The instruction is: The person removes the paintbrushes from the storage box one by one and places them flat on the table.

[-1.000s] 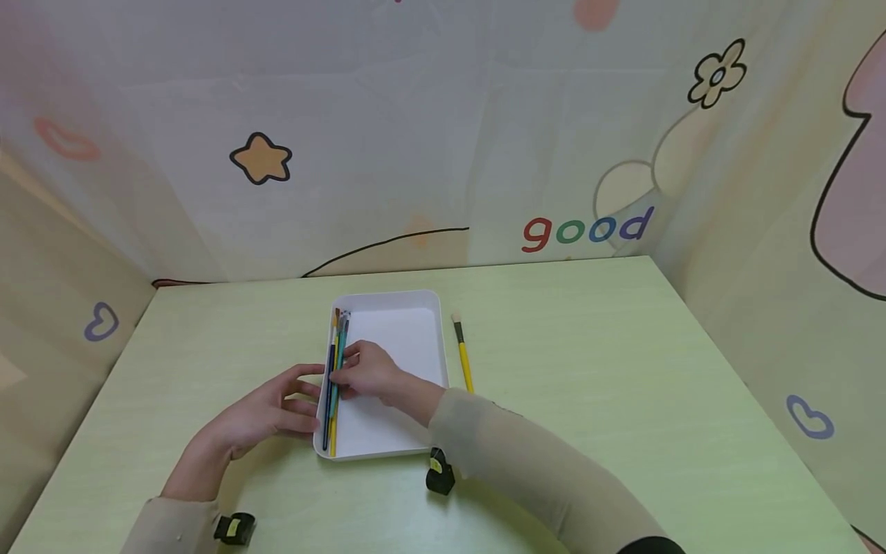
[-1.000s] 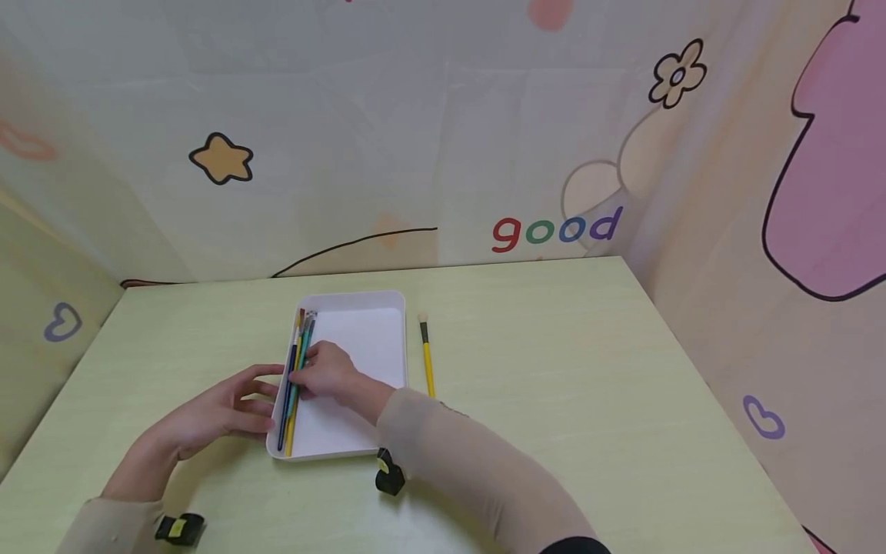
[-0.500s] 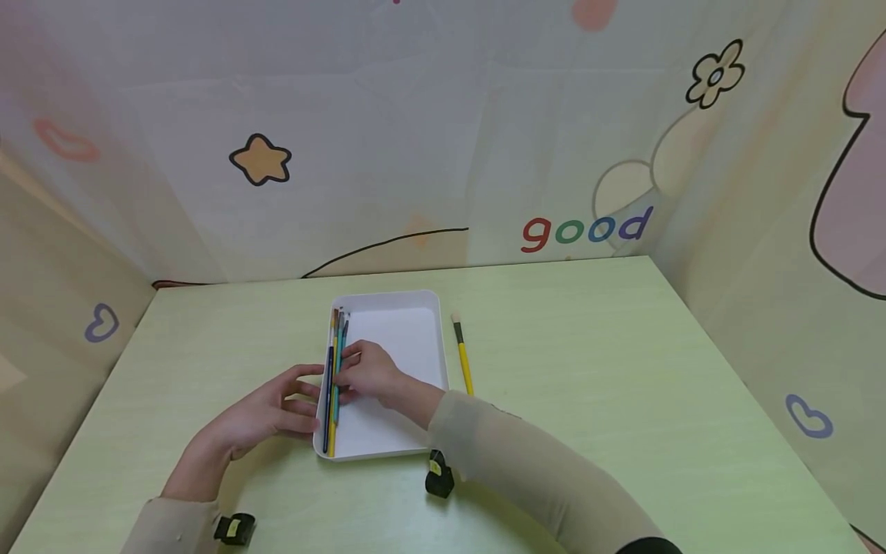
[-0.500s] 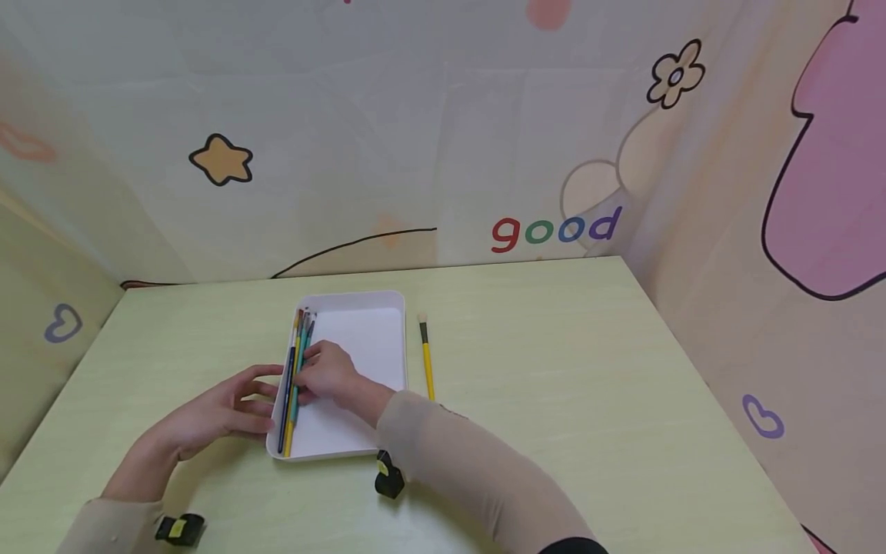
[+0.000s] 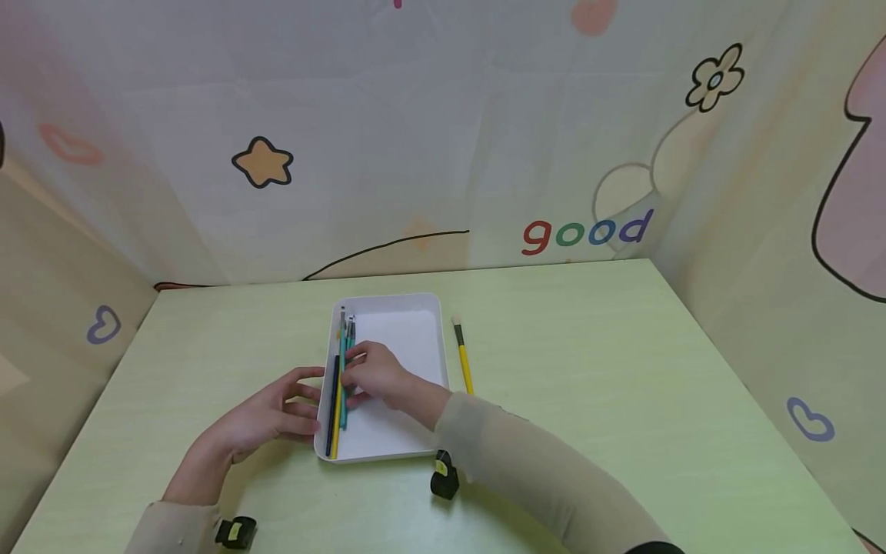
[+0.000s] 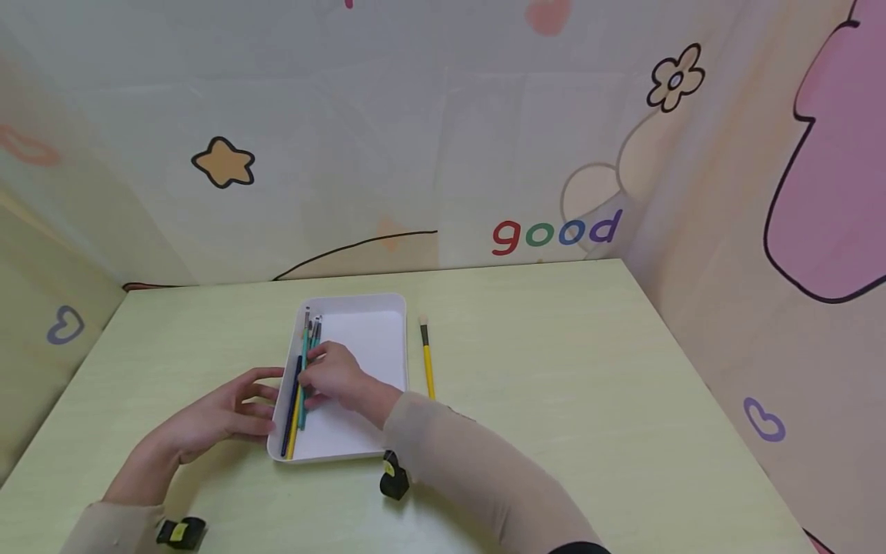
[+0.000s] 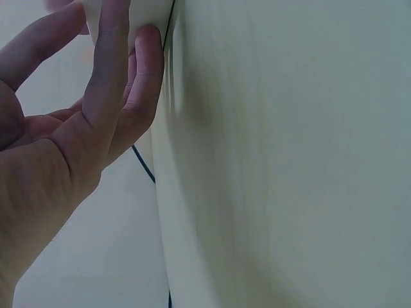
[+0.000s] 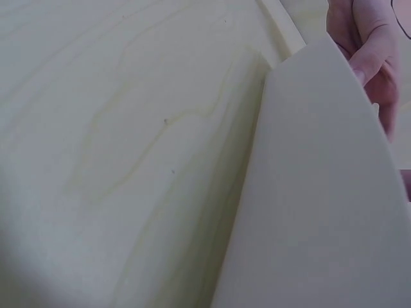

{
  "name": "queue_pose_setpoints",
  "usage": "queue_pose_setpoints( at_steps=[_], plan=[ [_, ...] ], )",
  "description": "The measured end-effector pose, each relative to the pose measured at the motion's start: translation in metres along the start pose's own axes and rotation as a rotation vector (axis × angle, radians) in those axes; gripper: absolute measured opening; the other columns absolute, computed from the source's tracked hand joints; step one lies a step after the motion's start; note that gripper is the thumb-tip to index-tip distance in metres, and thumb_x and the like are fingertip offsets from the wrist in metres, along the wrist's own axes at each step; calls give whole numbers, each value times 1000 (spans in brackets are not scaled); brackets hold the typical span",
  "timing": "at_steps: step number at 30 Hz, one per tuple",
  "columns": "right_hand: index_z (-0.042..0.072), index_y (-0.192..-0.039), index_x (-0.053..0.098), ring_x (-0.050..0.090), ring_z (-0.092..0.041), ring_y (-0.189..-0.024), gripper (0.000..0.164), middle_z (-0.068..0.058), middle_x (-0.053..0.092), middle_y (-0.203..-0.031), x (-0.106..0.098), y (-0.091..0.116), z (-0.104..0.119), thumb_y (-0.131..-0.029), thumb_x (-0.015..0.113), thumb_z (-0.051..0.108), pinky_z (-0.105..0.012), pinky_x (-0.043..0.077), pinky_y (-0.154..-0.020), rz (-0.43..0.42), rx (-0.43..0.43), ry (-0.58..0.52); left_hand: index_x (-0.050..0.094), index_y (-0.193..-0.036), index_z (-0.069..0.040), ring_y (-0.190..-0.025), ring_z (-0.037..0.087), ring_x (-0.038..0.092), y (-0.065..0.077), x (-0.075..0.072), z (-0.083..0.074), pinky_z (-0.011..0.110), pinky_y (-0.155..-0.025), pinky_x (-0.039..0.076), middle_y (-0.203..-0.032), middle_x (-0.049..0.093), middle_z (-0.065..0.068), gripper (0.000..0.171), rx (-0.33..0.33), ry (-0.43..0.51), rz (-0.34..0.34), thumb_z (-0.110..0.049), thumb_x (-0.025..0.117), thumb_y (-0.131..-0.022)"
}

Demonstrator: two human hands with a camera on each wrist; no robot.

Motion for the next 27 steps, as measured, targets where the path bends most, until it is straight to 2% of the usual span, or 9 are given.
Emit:
queue_pose_setpoints(
  at_steps=[17,27],
  plan=[
    [1,-134,52,70,-23,-85,43,-12,65,-106,-19,18,6,-94,68,0,-38,62,-72,43,4,10,21,-160,-5,-113,34,59,0,1,1,46,-90,58,-139,43,26,84,-22,-12,-29,2,71,-92],
    [3,-137,52,69,-24,-89,46,-16,62,-116,-40,29,9,-94,66,-3,-38,62,-70,52,-10,-32,22,-160,-7,-113,34,59,-1,1,4,45,-89,58,-140,43,24,86,-34,-21,-36,0,73,-92]
  ],
)
Point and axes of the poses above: each hand's wrist, its own y-axis away from the middle knuckle, its own x-axis out of the palm, z = x × y, the point moved 7 cm from there along -y, towards the middle knuckle
